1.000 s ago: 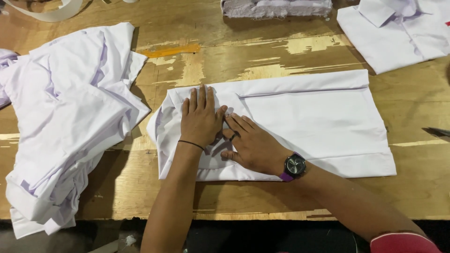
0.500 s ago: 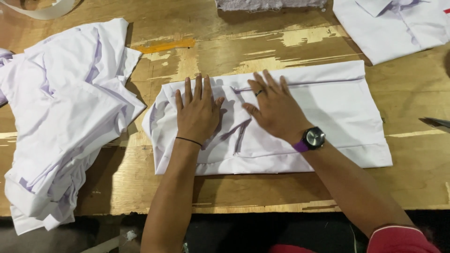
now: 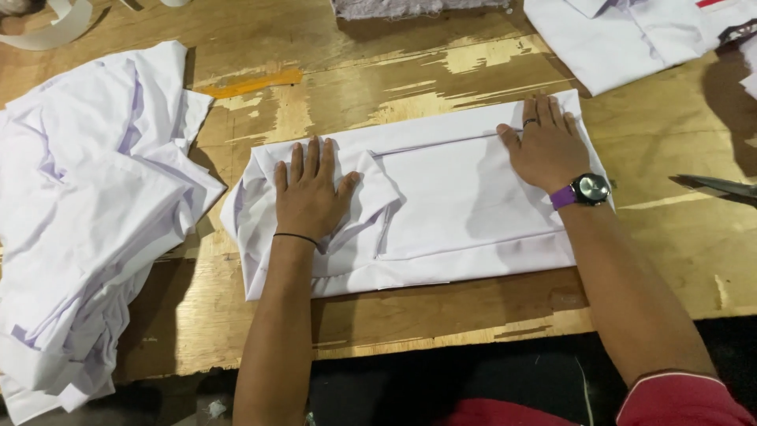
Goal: Neatly folding a white collared shirt on a wooden work surface in a factory setting.
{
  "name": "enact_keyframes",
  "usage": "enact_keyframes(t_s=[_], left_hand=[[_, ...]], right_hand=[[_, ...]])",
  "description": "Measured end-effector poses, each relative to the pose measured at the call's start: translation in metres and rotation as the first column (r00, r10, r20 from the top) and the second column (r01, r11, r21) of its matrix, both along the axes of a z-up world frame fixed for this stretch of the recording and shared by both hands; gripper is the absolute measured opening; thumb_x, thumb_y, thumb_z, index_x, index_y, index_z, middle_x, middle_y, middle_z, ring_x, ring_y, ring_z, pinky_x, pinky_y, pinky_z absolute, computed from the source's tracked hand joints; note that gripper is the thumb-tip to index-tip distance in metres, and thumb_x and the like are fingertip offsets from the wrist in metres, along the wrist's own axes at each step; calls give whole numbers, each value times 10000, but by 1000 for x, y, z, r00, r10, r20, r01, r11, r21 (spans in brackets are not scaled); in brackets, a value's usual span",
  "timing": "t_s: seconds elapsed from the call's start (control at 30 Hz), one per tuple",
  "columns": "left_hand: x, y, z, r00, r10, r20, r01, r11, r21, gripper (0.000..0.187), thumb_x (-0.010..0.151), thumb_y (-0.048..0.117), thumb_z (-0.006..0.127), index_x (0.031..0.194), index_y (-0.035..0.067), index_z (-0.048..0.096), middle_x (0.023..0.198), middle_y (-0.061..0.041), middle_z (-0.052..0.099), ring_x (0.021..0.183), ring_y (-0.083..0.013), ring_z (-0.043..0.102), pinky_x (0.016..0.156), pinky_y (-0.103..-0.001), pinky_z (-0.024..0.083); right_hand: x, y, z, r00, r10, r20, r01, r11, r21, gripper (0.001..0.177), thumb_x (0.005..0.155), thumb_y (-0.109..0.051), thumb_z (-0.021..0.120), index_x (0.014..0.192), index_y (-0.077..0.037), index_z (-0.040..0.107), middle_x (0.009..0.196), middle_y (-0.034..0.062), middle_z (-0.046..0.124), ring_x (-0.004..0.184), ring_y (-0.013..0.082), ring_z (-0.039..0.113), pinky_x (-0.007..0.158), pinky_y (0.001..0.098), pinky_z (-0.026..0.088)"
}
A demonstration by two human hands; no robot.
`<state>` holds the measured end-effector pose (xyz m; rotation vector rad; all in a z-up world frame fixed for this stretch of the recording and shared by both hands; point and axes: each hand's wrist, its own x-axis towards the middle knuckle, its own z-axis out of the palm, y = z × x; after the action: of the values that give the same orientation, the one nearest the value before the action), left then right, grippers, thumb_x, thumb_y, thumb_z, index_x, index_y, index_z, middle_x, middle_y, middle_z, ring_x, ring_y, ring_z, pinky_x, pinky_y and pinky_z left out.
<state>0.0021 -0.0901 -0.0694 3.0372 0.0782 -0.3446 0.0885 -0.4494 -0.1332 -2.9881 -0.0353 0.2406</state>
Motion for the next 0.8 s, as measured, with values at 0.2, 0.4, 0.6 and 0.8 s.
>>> enact_keyframes(t_s=[0.2,0.4,0.6,0.8], left_hand=[[2,-1,-5,1000,10,-17,-9,1000,27,802,1032,698,153,1667,209,174,1738,-74,141,1598,-303,74,1272,-542,43],[-2,7,-2,1000,27,-8,-27,1000,-12,793,1030,693,176,1665,219,184,1737,-59,147,1600,-287,84,1282,-523,53],[5,19,-32,988,2,157,18,992,-125,790,990,655,235,1632,196,207,1715,-70,158,1577,-307,77,1243,-542,40],[3,17,-27,987,-4,158,24,991,-129,768,997,630,237,1631,198,213,1714,-73,161,1573,-323,80,1242,-540,38]], right_hand=[[-16,73,51,981,-41,187,34,998,44,769,1113,-542,327,1593,57,368,1660,279,314,1564,418,183,1227,641,87],[6,100,15,975,195,102,-204,976,82,692,1106,-555,198,1645,-130,288,1705,116,274,1591,312,169,1276,531,121],[11,13,25,992,93,85,-106,982,157,720,1058,-529,161,1644,-111,190,1712,80,189,1571,278,113,1247,517,119],[15,-5,12,985,105,136,-128,977,173,833,1044,-603,97,1628,-18,206,1698,146,217,1561,310,138,1241,535,129]])
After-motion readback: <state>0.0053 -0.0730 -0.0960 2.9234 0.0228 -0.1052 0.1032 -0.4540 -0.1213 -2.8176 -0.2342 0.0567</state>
